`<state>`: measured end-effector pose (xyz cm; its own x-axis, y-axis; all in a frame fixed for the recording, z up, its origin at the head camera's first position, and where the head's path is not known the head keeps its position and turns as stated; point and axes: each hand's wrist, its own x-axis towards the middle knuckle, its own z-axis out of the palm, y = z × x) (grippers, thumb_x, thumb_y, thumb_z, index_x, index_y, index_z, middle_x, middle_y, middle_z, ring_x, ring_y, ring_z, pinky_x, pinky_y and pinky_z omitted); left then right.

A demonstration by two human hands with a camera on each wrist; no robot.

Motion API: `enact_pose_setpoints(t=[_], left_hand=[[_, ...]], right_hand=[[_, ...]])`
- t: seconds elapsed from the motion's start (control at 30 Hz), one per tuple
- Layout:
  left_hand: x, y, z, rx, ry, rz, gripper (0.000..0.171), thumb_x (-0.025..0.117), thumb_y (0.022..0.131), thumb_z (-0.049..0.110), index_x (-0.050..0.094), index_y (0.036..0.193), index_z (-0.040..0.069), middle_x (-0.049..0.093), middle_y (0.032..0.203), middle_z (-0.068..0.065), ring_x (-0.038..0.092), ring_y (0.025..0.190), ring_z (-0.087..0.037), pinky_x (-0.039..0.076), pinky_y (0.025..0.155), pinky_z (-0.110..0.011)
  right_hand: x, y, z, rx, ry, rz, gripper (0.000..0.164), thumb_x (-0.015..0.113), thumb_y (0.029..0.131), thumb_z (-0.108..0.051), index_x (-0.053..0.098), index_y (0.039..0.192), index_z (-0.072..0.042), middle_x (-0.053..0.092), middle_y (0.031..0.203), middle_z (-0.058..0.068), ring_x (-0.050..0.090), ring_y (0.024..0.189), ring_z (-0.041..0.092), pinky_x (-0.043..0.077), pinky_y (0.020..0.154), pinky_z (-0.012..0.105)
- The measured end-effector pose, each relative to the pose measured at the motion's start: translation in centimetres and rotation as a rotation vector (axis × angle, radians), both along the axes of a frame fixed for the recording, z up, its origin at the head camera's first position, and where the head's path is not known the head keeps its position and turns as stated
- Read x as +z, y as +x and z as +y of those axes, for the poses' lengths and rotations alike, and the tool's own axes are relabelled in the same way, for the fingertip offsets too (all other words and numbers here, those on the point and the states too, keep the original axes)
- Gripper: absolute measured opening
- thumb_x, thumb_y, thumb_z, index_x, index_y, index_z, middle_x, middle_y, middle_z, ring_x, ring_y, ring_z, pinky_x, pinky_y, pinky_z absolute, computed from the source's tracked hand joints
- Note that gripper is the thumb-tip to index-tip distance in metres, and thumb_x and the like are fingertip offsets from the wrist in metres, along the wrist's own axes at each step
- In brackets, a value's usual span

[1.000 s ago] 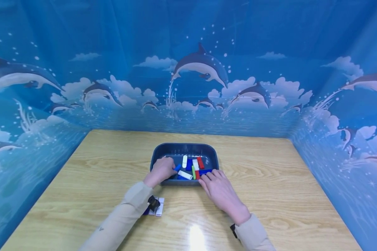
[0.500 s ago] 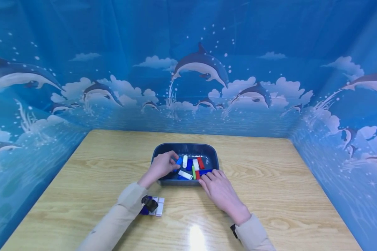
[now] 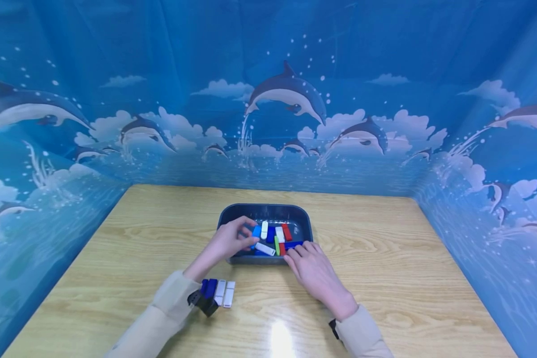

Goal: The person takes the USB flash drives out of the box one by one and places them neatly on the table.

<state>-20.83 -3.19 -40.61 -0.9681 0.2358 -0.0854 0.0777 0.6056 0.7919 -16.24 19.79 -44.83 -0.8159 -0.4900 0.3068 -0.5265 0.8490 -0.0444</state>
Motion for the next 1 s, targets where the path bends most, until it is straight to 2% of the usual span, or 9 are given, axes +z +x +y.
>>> enact_pose_setpoints(t=[0.13, 0.4, 0.6, 0.67, 0.83, 1.0], left_hand=[[0.2, 1.0, -0.3, -0.004, 0.073, -0.023, 0.036, 0.068, 0.084, 0.023, 0.054, 0.116, 0.015, 0.061, 0.089, -0.001, 0.062, 0.065, -0.010, 0.055, 0.060, -0.030], [0.0, 3.1, -1.2, -0.055, 0.174, 0.009, 0.035, 0.066, 0.085, 0.022, 0.053, 0.118, 0.020, 0.061, 0.089, -0.002, 0.065, 0.069, -0.015, 0.056, 0.063, -0.037], [-0.7, 4.6, -1.8, -0.032, 0.198, -0.033, 0.034, 0.067, 0.084, 0.026, 0.052, 0.114, 0.018, 0.060, 0.087, -0.001, 0.065, 0.073, -0.020, 0.054, 0.062, -0.035], [-0.9, 5.0, -2.1, -0.034, 0.201, -0.047, 0.035, 0.067, 0.083, 0.027, 0.052, 0.114, 0.018, 0.060, 0.085, 0.000, 0.065, 0.072, -0.019, 0.054, 0.062, -0.033], [-1.4, 6.1, -2.7, -0.071, 0.197, -0.075, 0.036, 0.069, 0.081, 0.029, 0.053, 0.113, 0.019, 0.060, 0.086, 0.002, 0.063, 0.072, -0.013, 0.053, 0.063, -0.027], [-2.3, 7.0, -2.9, -0.115, 0.156, -0.071, 0.034, 0.073, 0.078, 0.022, 0.055, 0.107, 0.017, 0.060, 0.086, 0.002, 0.061, 0.072, -0.009, 0.052, 0.062, -0.022]], right_hand=[[0.0, 0.0, 0.0, -0.005, 0.008, 0.000, 0.028, 0.046, 0.096, -0.032, 0.066, 0.104, -0.015, 0.065, 0.094, -0.003, 0.049, 0.086, 0.015, 0.040, 0.087, 0.038], [0.0, 0.0, 0.0, 0.005, 0.007, 0.009, 0.029, 0.044, 0.097, -0.033, 0.066, 0.104, -0.015, 0.065, 0.094, -0.003, 0.049, 0.086, 0.015, 0.040, 0.087, 0.037], [0.0, 0.0, 0.0, 0.003, 0.009, 0.010, 0.029, 0.044, 0.096, -0.032, 0.066, 0.103, -0.015, 0.065, 0.094, -0.003, 0.049, 0.086, 0.015, 0.041, 0.087, 0.037], [0.0, 0.0, 0.0, 0.005, 0.009, 0.012, 0.028, 0.044, 0.096, -0.032, 0.066, 0.103, -0.015, 0.065, 0.094, -0.003, 0.050, 0.086, 0.015, 0.041, 0.087, 0.037], [-0.1, 0.0, 0.0, 0.010, -0.002, 0.010, 0.027, 0.046, 0.096, -0.032, 0.066, 0.104, -0.015, 0.065, 0.095, -0.002, 0.050, 0.088, 0.015, 0.041, 0.088, 0.038], [-0.1, 0.0, 0.1, 0.009, -0.007, 0.003, 0.029, 0.044, 0.097, -0.032, 0.066, 0.105, -0.015, 0.065, 0.095, -0.003, 0.050, 0.087, 0.015, 0.041, 0.087, 0.037]])
